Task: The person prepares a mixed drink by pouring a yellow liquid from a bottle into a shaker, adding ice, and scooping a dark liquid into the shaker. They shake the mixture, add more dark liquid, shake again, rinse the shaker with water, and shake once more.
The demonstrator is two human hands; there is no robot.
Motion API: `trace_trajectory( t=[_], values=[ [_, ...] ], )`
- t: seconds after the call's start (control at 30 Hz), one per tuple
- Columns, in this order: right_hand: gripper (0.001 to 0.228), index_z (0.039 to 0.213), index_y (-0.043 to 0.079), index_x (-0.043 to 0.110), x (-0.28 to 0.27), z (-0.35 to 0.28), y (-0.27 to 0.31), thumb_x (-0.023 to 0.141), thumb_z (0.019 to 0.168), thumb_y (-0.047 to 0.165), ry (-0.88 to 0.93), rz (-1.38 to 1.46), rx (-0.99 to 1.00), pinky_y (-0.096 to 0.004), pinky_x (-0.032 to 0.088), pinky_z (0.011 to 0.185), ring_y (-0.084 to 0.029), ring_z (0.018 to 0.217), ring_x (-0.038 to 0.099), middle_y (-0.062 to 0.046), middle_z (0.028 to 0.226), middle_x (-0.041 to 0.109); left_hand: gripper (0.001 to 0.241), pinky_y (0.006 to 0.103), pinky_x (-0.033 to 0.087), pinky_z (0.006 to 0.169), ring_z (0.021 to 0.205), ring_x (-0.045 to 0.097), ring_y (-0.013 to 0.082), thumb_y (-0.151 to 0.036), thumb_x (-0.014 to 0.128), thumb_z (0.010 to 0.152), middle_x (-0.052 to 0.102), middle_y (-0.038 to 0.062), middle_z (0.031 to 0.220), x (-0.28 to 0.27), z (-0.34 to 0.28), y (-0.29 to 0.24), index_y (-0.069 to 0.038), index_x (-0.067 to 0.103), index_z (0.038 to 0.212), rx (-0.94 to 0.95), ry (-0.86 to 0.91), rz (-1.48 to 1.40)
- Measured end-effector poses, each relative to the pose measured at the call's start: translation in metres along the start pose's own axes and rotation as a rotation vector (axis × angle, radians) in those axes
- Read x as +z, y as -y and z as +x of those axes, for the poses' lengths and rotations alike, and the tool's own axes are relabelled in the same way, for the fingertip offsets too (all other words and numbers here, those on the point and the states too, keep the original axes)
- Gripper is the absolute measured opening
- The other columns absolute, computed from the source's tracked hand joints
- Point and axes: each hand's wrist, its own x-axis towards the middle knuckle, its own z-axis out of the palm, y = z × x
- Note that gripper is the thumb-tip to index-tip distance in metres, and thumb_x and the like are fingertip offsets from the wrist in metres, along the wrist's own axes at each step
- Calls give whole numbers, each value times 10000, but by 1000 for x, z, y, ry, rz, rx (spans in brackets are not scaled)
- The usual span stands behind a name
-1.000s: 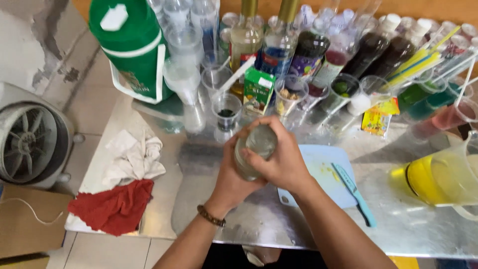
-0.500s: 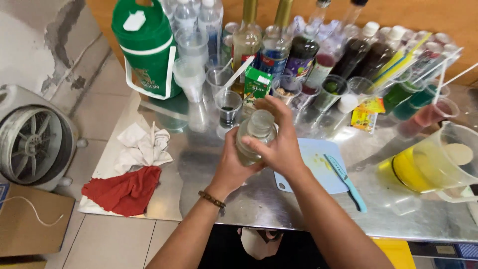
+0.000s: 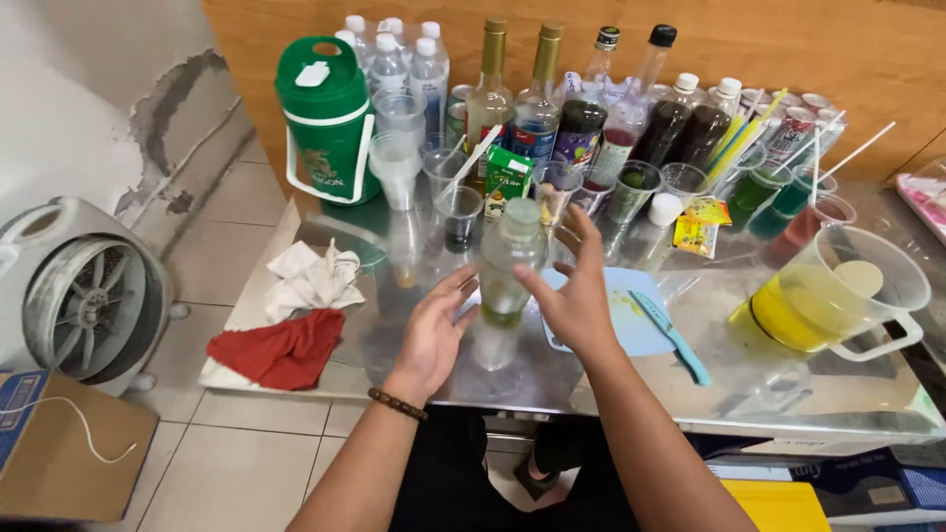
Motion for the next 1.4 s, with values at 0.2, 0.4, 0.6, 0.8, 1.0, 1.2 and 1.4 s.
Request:
trace_trajectory(
  t=[0.2,0.4,0.6,0.8,1.0,1.2,1.4],
  values=[
    [763,1514,35,361,-8,-62,-10,793,892,121,-139,-52,60,-509,554,951,-409,1290,555,-202,1422,418,516,435,365,1173,1406,504,261,-535,596,978,621,70,1439,-43,-5,-54,-197,667,1362,209,-146,761],
    [624,1466,38,415,-13,-102,7,724,933,136,-69,-131,184,-526,534,988,-398,1305,533,-192,1403,374,768,620,294,1140,1448,365,400,-646,683,841,509,117,1523,-166,37,-108,-180,600,1445,196,-285,1902],
    [527,1405,60,492,5,-103,0,719,933,120,-6,-142,254,-517,531,1013,-383,1319,533,-172,1409,362,619,626,121,1214,1403,514,281,-567,628,902,568,-4,1515,-193,55,-111,-286,600,1454,-74,-277,1950],
    [516,1345,107,581,8,-98,-9,660,897,349,22,-137,159,-386,556,937,-236,1212,595,-104,1398,462,838,529,377,1088,1408,458,309,-665,602,822,469,13,1568,-120,-11,-171,-270,413,1536,-64,-249,1798],
    [497,1332,-3,477,-3,-85,-22,660,903,168,-81,-77,131,-379,550,863,-275,1190,598,-177,1359,478,666,703,158,1175,1530,252,345,-617,475,926,426,6,1603,-178,-83,-96,-186,559,1427,146,-456,1918],
    [815,1509,94,257,9,-47,-5,722,867,285,-102,-13,51,-395,491,943,-295,1325,524,-170,1481,388,320,449,490,1009,1135,647,372,-248,610,1000,686,230,1185,-138,-91,-35,51,666,1099,797,-476,1411],
    [699,1488,47,367,13,-46,-20,738,898,97,-221,76,-112,-444,468,964,-313,1346,468,-128,1429,406,455,508,342,1161,1344,479,426,-151,590,1025,498,275,1369,-24,-42,-17,28,413,1404,864,-391,795]
  ],
)
